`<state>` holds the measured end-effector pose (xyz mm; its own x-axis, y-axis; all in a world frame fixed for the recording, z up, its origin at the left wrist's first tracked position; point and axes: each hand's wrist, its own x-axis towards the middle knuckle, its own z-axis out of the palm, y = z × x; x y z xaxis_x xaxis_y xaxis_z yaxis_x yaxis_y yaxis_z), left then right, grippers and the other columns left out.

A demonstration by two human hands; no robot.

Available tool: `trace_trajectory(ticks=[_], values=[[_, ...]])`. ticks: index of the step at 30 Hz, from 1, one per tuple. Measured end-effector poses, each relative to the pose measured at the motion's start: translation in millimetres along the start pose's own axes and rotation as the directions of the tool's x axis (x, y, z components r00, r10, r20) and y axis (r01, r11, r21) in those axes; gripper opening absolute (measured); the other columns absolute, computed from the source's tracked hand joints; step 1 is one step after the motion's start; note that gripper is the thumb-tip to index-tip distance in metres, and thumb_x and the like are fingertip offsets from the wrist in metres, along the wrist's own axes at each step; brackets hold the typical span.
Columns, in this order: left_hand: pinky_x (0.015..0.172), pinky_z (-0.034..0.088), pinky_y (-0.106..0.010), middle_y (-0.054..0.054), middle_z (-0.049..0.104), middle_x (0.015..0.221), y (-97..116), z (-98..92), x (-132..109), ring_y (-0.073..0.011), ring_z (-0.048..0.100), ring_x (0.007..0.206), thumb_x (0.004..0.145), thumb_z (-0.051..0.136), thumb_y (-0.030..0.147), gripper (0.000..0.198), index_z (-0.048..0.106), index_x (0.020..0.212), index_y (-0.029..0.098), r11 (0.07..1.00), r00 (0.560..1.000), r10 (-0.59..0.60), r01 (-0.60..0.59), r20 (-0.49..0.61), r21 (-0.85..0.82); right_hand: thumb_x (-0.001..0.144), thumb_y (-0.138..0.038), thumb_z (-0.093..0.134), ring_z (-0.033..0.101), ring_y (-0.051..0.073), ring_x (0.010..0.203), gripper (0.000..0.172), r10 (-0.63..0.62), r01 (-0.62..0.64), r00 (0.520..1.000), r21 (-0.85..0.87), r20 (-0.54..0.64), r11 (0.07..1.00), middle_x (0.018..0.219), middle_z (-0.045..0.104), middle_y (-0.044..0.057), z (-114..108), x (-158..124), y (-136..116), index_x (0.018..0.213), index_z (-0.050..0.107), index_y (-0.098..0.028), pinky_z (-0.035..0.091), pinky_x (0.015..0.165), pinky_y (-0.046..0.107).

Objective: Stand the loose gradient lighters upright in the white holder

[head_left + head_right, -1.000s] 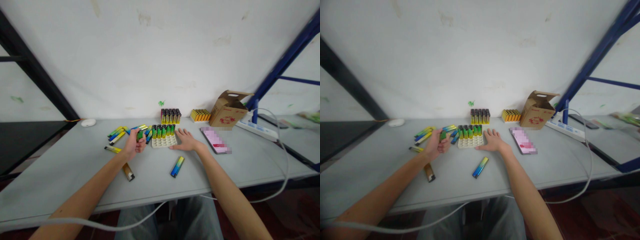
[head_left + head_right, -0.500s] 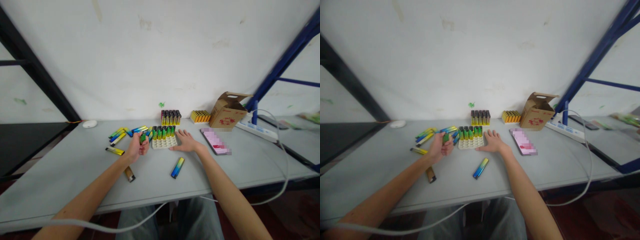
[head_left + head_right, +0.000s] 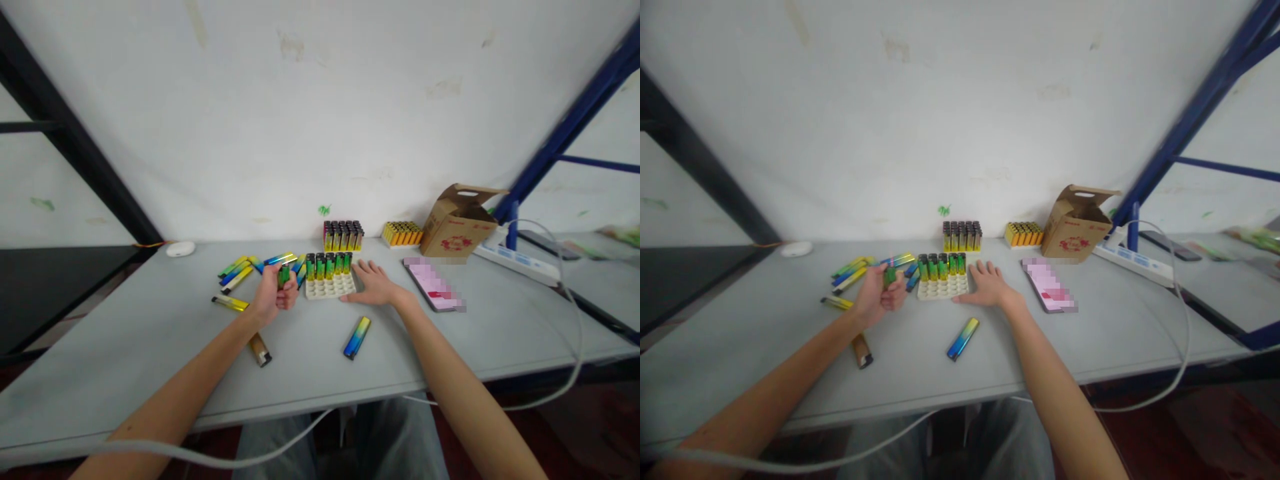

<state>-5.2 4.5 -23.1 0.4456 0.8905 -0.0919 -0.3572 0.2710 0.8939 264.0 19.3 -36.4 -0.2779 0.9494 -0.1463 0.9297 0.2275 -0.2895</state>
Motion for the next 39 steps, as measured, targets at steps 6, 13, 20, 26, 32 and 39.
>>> trace_trajectory(ticks=[6,13,20,26,32,39], values=[[0.035,0.024,-0.018,0.008,0.026,0.046,4,4.9,-3,-0.0072,0.023,0.036,0.088,0.037,0.055,0.047,0.041,0.058,0.019,0.999,1.0,-0.007,0.006,-0.024,-0.036,0.061,-0.091,0.048,0.005,0.045,0.146,0.126,0.0,0.0,1.0,-0.001,0.006,1.0,0.16,0.01,0.02,0,0,0,0.154,0.018,-0.012,0.01,0.117,0.056],[0.048,0.043,-0.024,-0.001,0.051,0.06,7,13.0,-2,-0.0137,0.048,0.051,0.086,0.045,0.027,0.018,0.056,0.079,0.014,0.989,0.991,0.082,-0.094,-0.106,-0.114,0.06,-0.09,0.051,0.009,0.045,0.145,0.121,-0.019,0.019,0.999,0.001,-0.028,1.0,0.159,0.017,0.018,1,0,2,0.152,0.024,-0.015,0.013,0.116,0.057],[0.058,0.05,-0.028,-0.004,0.063,0.077,2,15.6,-3,-0.0156,0.06,0.065,0.088,0.058,0.024,0.01,0.053,0.089,0.015,0.985,0.984,0.174,-0.174,-0.033,0.013,0.08,-0.079,0.038,0.024,0.035,0.144,0.105,-0.032,0.121,0.94,0.244,-0.339,0.962,0.156,0.024,0.021,-11,-1,3,0.152,0.015,-0.006,0.023,0.117,0.047],[0.077,0.055,-0.034,-0.004,0.066,0.08,-1,18.7,-6,-0.0162,0.065,0.076,0.08,0.072,0.027,0.024,0.059,0.094,0.014,0.98,0.987,0.155,-0.159,0.043,0.122,0.096,-0.057,0.026,0.054,0.026,0.121,0.062,0.022,0.34,0.688,0.349,-0.726,0.873,0.13,0.059,0.015,-21,-7,-17,0.142,0.04,-0.018,0.044,0.102,0.044],[0.086,0.055,-0.039,-0.006,0.07,0.085,-5,19.6,-6,-0.0193,0.069,0.083,0.075,0.077,0.034,0.042,0.058,0.106,0.014,0.952,0.983,0.158,-0.178,0.097,0.251,0.093,-0.038,0.048,0.065,0.022,0.1,0.03,-0.21,0.559,0.623,0.242,-0.753,0.793,0.106,0.072,0.007,-8,-16,-51,0.11,0.067,-0.022,0.05,0.094,0.039],[0.087,0.055,-0.039,-0.008,0.075,0.093,-8,17.2,-2,-0.0208,0.071,0.082,0.076,0.072,0.04,0.043,0.062,0.11,0.014,0.868,0.973,0.145,-0.213,0.182,0.448,0.087,-0.027,0.06,0.068,0.019,0.087,0.025,-0.256,0.656,0.618,0.308,-0.744,0.689,0.093,0.074,0.005,8,-14,-70,0.111,0.068,-0.023,0.054,0.082,0.036]])
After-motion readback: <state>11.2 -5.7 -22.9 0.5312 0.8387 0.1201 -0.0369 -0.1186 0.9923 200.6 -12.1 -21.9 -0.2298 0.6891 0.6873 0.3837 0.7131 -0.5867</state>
